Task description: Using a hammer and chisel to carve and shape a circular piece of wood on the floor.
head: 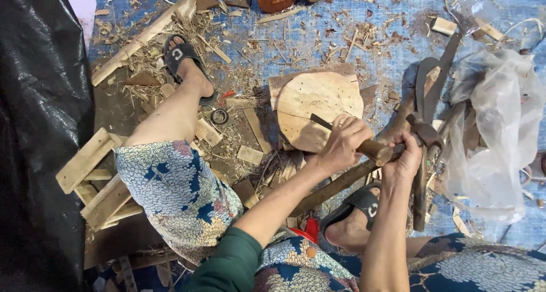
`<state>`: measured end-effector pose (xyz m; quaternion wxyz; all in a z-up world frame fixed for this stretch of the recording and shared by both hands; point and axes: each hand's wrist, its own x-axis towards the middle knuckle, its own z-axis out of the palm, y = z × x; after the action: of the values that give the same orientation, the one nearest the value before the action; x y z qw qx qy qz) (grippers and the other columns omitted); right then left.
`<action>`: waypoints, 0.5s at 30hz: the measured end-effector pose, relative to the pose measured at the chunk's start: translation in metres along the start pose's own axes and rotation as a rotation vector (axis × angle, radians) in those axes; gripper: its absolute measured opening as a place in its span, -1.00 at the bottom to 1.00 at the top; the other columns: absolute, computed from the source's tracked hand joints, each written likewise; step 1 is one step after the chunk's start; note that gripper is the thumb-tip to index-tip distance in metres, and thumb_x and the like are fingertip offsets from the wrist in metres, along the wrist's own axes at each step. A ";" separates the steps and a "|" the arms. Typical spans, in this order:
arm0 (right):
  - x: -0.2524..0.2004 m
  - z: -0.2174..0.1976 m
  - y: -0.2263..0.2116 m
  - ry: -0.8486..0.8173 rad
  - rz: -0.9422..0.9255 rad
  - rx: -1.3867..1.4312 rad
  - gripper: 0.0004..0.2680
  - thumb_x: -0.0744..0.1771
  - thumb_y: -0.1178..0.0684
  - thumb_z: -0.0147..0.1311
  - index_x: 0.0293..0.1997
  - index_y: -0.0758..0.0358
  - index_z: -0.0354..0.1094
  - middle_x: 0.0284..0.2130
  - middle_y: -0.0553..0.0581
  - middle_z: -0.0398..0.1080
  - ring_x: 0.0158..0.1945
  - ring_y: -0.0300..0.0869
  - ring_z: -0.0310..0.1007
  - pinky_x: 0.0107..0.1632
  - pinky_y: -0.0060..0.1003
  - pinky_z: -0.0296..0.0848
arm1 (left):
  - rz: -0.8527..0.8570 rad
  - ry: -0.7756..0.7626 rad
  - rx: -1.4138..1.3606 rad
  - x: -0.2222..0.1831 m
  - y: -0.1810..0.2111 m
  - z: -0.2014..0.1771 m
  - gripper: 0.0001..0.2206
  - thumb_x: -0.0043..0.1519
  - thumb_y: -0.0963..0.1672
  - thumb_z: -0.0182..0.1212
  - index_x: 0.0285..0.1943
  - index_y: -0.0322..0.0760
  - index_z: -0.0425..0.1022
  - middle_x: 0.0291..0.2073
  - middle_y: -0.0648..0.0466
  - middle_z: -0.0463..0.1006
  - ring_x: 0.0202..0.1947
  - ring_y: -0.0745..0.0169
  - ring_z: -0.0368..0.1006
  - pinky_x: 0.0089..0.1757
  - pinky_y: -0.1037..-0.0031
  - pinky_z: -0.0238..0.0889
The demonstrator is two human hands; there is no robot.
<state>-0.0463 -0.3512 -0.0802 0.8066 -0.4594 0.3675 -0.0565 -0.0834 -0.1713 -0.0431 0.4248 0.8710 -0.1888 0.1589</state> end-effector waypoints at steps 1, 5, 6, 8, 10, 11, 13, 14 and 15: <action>-0.014 0.004 -0.007 -0.003 -0.010 0.025 -0.84 0.26 0.16 0.26 -0.44 0.06 0.29 -0.59 0.01 0.33 -0.57 -0.31 0.38 -0.45 -0.52 0.48 | -0.068 0.057 -0.023 0.001 0.012 -0.009 -0.62 -0.04 -0.11 0.44 -0.06 -0.07 0.43 -0.22 0.16 0.39 -0.05 0.08 0.43 0.19 -0.08 0.16; -0.030 0.011 -0.015 -0.021 0.002 0.059 -0.82 0.27 0.16 0.24 -0.48 0.04 0.26 -0.61 0.00 0.28 -0.57 -0.32 0.29 -0.43 -0.53 0.43 | -0.182 0.056 -0.137 -0.004 0.017 -0.006 -0.32 -0.23 -0.31 0.46 0.09 -0.17 0.24 -0.19 0.04 0.33 -0.04 -0.12 0.42 0.20 -0.03 0.07; -0.026 0.007 -0.014 -0.022 0.000 0.058 -0.82 0.27 0.16 0.24 -0.48 0.04 0.26 -0.61 0.00 0.28 -0.57 -0.32 0.29 -0.43 -0.53 0.43 | -0.181 0.058 -0.137 -0.009 0.011 -0.004 -0.32 -0.23 -0.31 0.46 0.09 -0.17 0.24 -0.19 0.04 0.33 -0.04 -0.12 0.42 0.20 -0.03 0.07; -0.017 0.002 -0.010 -0.059 0.053 -0.012 -0.81 0.30 0.05 0.22 -0.46 -0.03 0.23 -0.61 -0.08 0.26 -0.56 -0.34 0.31 -0.45 -0.44 0.40 | -0.059 0.038 -0.115 -0.019 -0.002 -0.001 -0.30 -0.27 -0.21 0.56 0.07 -0.16 0.25 -0.20 0.05 0.46 0.00 0.02 0.49 0.29 0.00 -0.02; -0.014 -0.001 -0.004 -0.062 0.067 -0.005 -0.81 0.29 0.02 0.22 -0.46 -0.04 0.22 -0.60 -0.10 0.27 -0.57 -0.35 0.31 -0.44 -0.43 0.40 | 0.067 0.111 -0.037 -0.031 -0.019 0.012 -0.45 -0.14 -0.15 0.51 -0.01 -0.14 0.27 -0.27 0.11 0.43 -0.10 0.11 0.48 0.25 0.05 0.06; -0.012 -0.001 -0.002 -0.063 0.080 0.000 -0.81 0.29 0.00 0.22 -0.46 -0.06 0.21 -0.60 -0.12 0.27 -0.58 -0.35 0.30 -0.43 -0.43 0.40 | 0.193 0.181 0.040 -0.036 -0.027 0.019 -0.59 0.00 -0.09 0.46 -0.10 -0.12 0.29 -0.35 0.16 0.41 -0.20 0.19 0.47 0.21 0.10 0.15; -0.029 0.008 -0.010 -0.067 0.073 0.021 -0.81 0.29 0.01 0.22 -0.45 -0.05 0.20 -0.61 -0.11 0.25 -0.57 -0.33 0.27 -0.42 -0.42 0.35 | 0.250 0.257 0.078 -0.031 -0.015 0.002 -0.75 0.10 -0.08 0.38 -0.23 -0.12 0.33 -0.42 0.18 0.35 -0.30 0.21 0.44 0.14 0.13 0.18; -0.039 0.011 -0.013 -0.067 0.069 0.043 -0.80 0.29 0.03 0.22 -0.45 -0.04 0.19 -0.62 -0.09 0.22 -0.57 -0.30 0.24 -0.42 -0.41 0.31 | 0.304 0.327 0.116 -0.029 -0.009 -0.006 -0.82 0.21 -0.07 0.29 -0.35 -0.12 0.37 -0.49 0.21 0.29 -0.41 0.22 0.42 0.07 0.16 0.21; -0.038 0.010 -0.011 -0.067 0.069 0.041 -0.80 0.29 0.03 0.22 -0.45 -0.04 0.19 -0.62 -0.09 0.22 -0.57 -0.30 0.24 -0.42 -0.41 0.31 | 0.303 0.328 0.116 -0.030 -0.012 -0.004 -0.82 0.21 -0.07 0.29 -0.35 -0.12 0.37 -0.49 0.21 0.29 -0.41 0.22 0.42 0.07 0.16 0.21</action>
<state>-0.0643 -0.3341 -0.0476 0.8293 -0.4314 0.3546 -0.0210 -0.1043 -0.1559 -0.0617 0.3703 0.8181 -0.2366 0.3711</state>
